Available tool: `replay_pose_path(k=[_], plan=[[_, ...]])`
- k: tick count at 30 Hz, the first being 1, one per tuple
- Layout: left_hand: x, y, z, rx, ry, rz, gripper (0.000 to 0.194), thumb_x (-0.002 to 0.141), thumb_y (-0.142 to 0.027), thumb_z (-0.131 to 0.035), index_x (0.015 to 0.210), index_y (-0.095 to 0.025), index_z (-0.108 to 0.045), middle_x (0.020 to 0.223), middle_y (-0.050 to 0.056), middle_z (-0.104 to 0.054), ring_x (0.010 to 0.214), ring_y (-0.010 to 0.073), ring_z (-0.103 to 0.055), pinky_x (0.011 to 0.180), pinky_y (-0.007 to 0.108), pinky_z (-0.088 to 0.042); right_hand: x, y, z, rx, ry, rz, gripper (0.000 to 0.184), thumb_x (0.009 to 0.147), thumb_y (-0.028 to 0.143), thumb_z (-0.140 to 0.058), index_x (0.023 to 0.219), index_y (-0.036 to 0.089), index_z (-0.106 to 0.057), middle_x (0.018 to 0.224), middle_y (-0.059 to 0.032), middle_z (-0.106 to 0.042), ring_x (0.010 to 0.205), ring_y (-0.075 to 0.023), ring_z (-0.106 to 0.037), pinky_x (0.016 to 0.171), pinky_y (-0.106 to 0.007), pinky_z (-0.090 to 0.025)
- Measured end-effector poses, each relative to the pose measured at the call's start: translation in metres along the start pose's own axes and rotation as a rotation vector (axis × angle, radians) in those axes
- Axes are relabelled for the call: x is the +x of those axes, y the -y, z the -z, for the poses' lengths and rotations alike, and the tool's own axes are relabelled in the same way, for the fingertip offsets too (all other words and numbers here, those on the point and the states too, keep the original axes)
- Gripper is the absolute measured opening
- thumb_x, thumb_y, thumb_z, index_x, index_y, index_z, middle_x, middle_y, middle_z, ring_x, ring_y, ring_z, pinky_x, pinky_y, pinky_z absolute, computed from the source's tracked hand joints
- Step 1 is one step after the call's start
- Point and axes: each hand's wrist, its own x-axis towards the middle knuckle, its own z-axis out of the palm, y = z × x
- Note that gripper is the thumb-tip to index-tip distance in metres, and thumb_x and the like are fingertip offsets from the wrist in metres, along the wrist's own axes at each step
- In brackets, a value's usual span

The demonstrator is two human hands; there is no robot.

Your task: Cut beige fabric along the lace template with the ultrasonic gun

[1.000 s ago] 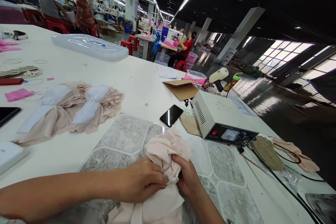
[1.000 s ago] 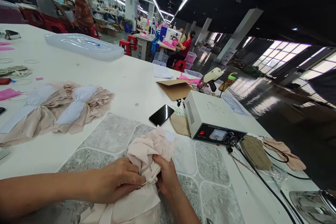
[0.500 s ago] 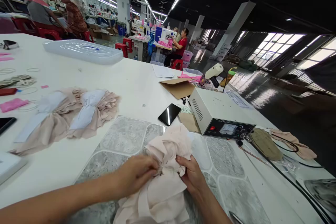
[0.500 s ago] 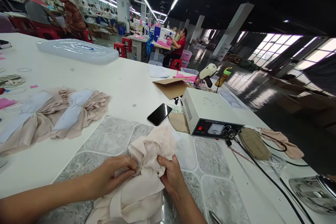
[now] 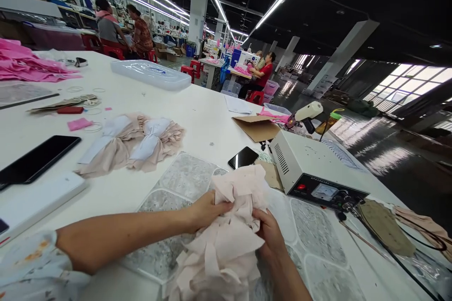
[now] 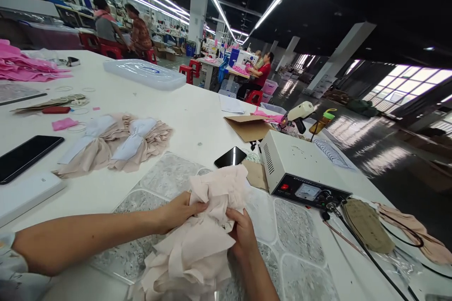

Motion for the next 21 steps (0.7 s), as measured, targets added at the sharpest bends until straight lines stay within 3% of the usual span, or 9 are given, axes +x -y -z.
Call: replay_pose_path(k=[2,5,10,13,15,18,21], plan=[[0.004,0.000,0.000,-0.005,-0.046,0.011,0.036,0.069,-0.045,-0.077,0.086,-0.014,-0.070,0.080,0.005,-0.072,0.087,0.0261,-0.066,0.073,0.030,-0.051,0.000,0.003,0.002,-0.031,0.018,-0.032,0.030,0.056,0.038,-0.078,0.078,0.019,-0.070,0.066,-0.0025,-0.073,0.071,-0.0261,-0.070,0.072,-0.039,-0.055],[0.013,0.003,0.005,-0.024,-0.106,0.027,0.031,0.070,-0.042,-0.077,0.085,-0.015,-0.070,0.080,0.003,-0.072,0.091,0.0252,-0.065,0.074,0.027,-0.050,-0.007,0.005,0.001,-0.085,0.071,-0.080,0.040,0.066,0.052,-0.073,0.087,0.018,-0.071,0.078,-0.0071,-0.075,0.082,-0.0283,-0.071,0.077,-0.040,-0.055],[0.018,0.006,0.009,-0.088,-0.114,0.098,0.040,0.068,-0.052,-0.076,0.079,-0.014,-0.067,0.070,0.004,-0.070,0.079,0.0253,-0.066,0.068,0.030,-0.052,-0.019,-0.003,-0.006,-0.174,0.135,-0.049,0.064,0.048,0.028,-0.089,0.107,0.018,-0.067,0.096,-0.0082,-0.076,0.093,-0.0297,-0.069,0.086,-0.043,-0.053],[0.008,0.002,0.007,-0.150,-0.029,0.129,0.051,0.061,-0.060,-0.078,0.080,-0.013,-0.066,0.073,0.008,-0.071,0.078,0.0272,-0.068,0.072,0.036,-0.054,-0.019,-0.007,-0.009,-0.197,0.172,-0.018,0.062,0.049,0.027,-0.089,0.106,0.017,-0.067,0.095,-0.0089,-0.076,0.090,-0.0297,-0.070,0.087,-0.045,-0.052],[-0.001,-0.001,0.006,-0.178,0.028,0.125,0.052,0.054,-0.050,-0.085,0.084,-0.012,-0.068,0.078,0.009,-0.072,0.079,0.0272,-0.068,0.075,0.037,-0.055,-0.018,-0.007,-0.011,-0.200,0.194,0.002,0.059,0.050,0.028,-0.088,0.105,0.016,-0.067,0.095,-0.0090,-0.076,0.090,-0.0293,-0.070,0.086,-0.043,-0.052],[-0.010,-0.005,0.010,-0.192,0.022,0.097,0.051,0.046,-0.028,-0.091,0.088,-0.011,-0.069,0.079,0.008,-0.073,0.076,0.0250,-0.068,0.073,0.034,-0.055,-0.018,-0.003,-0.015,-0.193,0.234,0.015,0.061,0.052,0.030,-0.087,0.108,0.017,-0.067,0.101,-0.0096,-0.075,0.095,-0.0289,-0.069,0.087,-0.041,-0.052],[-0.008,-0.012,0.024,-0.180,-0.042,0.066,0.042,0.055,-0.022,-0.088,0.090,-0.009,-0.068,0.079,0.008,-0.072,0.075,0.0241,-0.067,0.072,0.034,-0.055,-0.021,0.003,-0.009,-0.184,0.252,0.038,0.063,0.060,0.037,-0.083,0.117,0.022,-0.063,0.117,-0.0102,-0.070,0.110,-0.0267,-0.064,0.095,-0.040,-0.048]])
